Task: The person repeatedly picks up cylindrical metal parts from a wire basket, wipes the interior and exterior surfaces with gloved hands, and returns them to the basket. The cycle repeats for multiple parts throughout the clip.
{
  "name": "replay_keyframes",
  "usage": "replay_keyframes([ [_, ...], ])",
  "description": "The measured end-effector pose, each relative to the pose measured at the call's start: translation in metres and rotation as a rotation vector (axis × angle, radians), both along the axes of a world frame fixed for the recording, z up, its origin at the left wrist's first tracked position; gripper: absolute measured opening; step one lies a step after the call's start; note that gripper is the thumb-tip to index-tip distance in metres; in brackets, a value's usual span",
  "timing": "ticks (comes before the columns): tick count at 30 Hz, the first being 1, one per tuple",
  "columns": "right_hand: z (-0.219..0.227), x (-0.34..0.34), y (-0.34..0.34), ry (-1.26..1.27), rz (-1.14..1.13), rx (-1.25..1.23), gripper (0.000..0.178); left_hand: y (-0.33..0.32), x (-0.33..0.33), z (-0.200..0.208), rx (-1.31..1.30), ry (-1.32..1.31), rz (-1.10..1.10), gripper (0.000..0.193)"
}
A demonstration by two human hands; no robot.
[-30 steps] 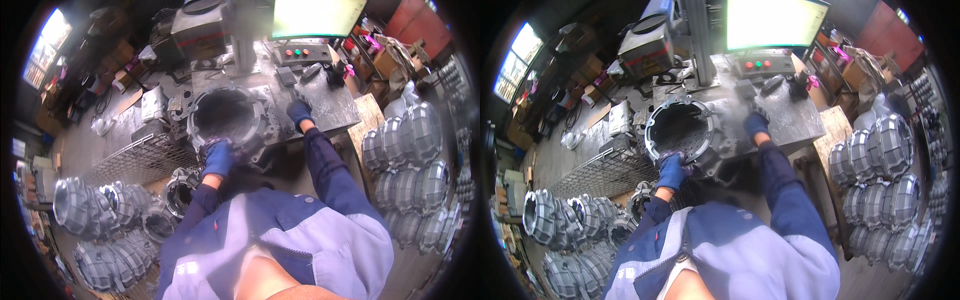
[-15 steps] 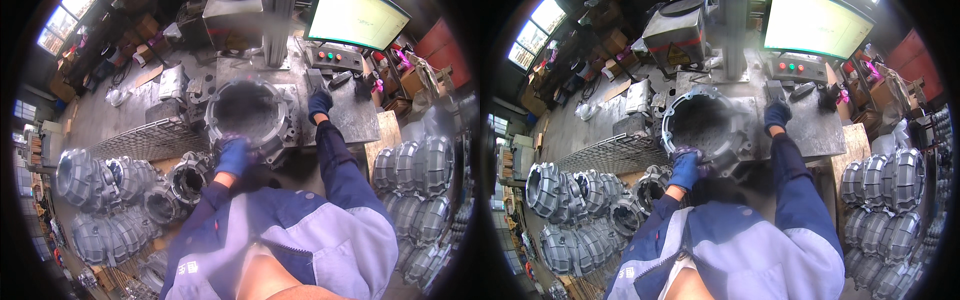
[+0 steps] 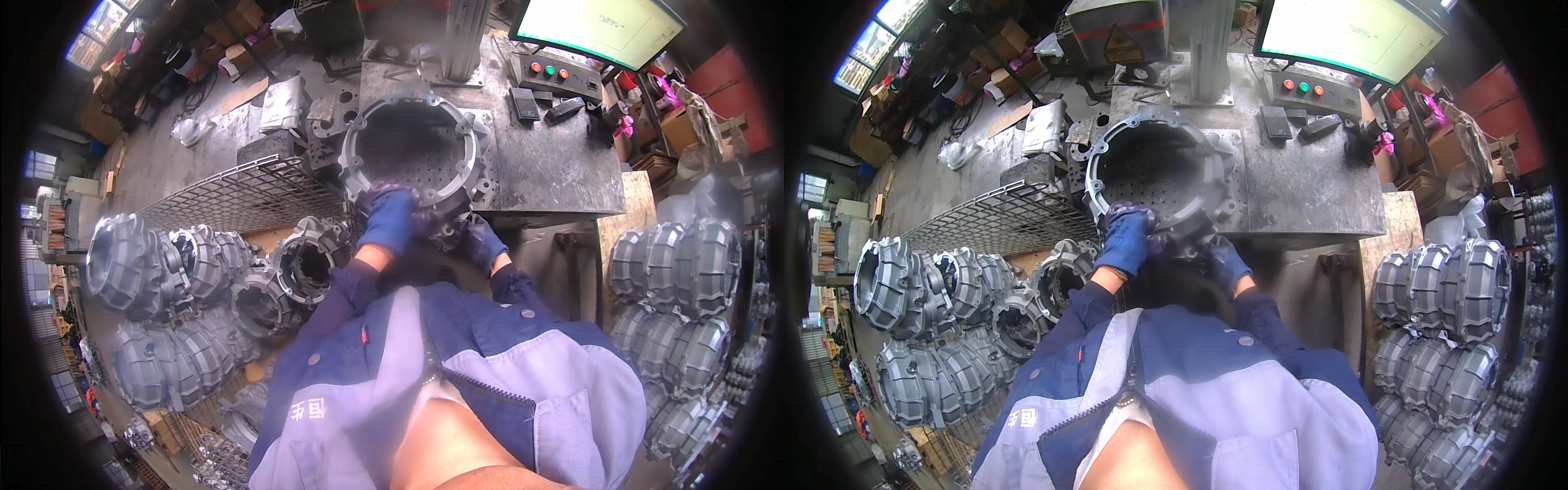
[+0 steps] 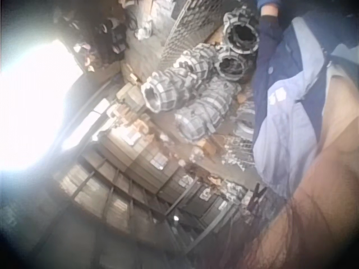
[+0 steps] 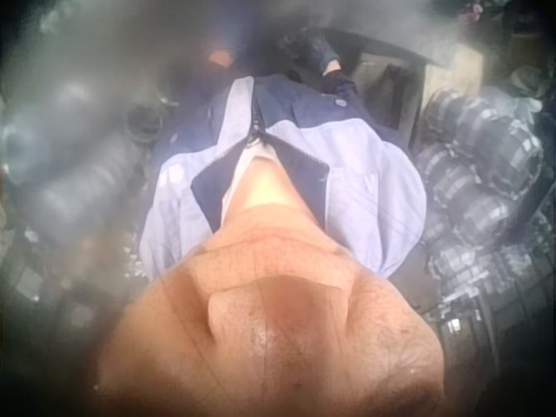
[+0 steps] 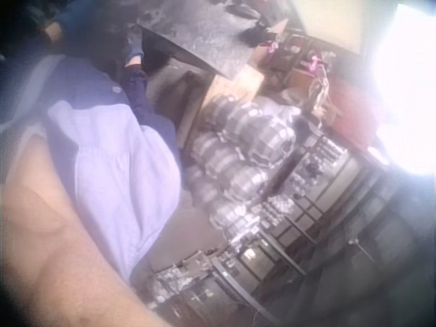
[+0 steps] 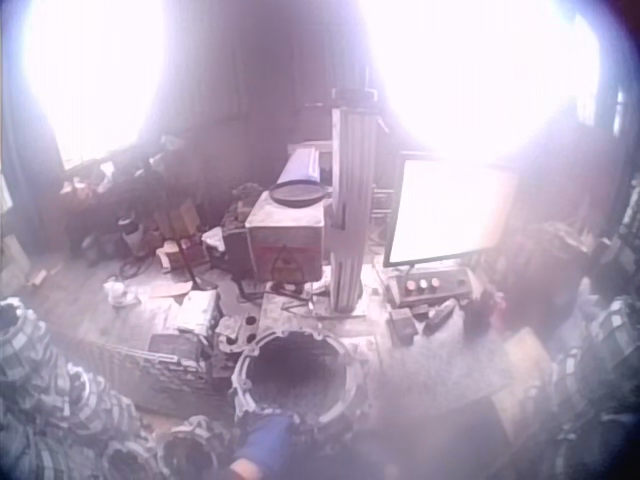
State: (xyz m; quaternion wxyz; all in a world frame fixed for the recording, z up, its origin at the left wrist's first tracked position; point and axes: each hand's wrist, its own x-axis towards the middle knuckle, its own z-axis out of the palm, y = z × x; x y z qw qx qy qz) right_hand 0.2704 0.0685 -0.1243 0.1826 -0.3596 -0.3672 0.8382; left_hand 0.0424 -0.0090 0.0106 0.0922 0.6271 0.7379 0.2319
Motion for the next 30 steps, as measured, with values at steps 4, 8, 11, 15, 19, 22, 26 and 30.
replay_keyframes([
  [4, -0.005, 0.003, 0.003, -0.461, 0.418, 1.121, 0.035, 0.001, 0.002, 0.004, -0.043, 0.016, -0.008, 0.031],
  [8, -0.01, 0.01, 0.004, -0.121, 0.239, 0.956, 0.044, 0.0, 0.008, 0.006, -0.041, -0.034, 0.01, 0.03],
  [11, -0.029, 0.011, 0.004, -0.077, 0.179, 0.724, 0.047, -0.001, 0.012, 0.001, 0.048, 0.015, 0.009, 0.029],
  [15, -0.057, 0.015, 0.011, -0.268, 0.305, 1.138, 0.048, -0.001, 0.011, -0.011, -0.017, -0.003, 0.024, 0.03],
  [19, -0.064, 0.017, 0.011, -0.226, 0.26, 1.062, 0.044, 0.0, 0.008, -0.017, -0.003, 0.009, 0.016, 0.031],
  [22, -0.056, 0.017, 0.008, -0.298, 0.314, 1.322, 0.033, 0.0, 0.008, -0.016, -0.015, -0.006, 0.006, 0.03],
  [26, -0.046, 0.016, 0.005, -0.206, 0.252, 1.057, 0.028, 0.001, 0.008, -0.012, -0.057, 0.032, 0.016, 0.03],
  [30, -0.046, 0.017, 0.006, -0.119, 0.158, 0.841, 0.026, 0.002, 0.008, -0.015, -0.059, 0.074, -0.01, 0.03],
])
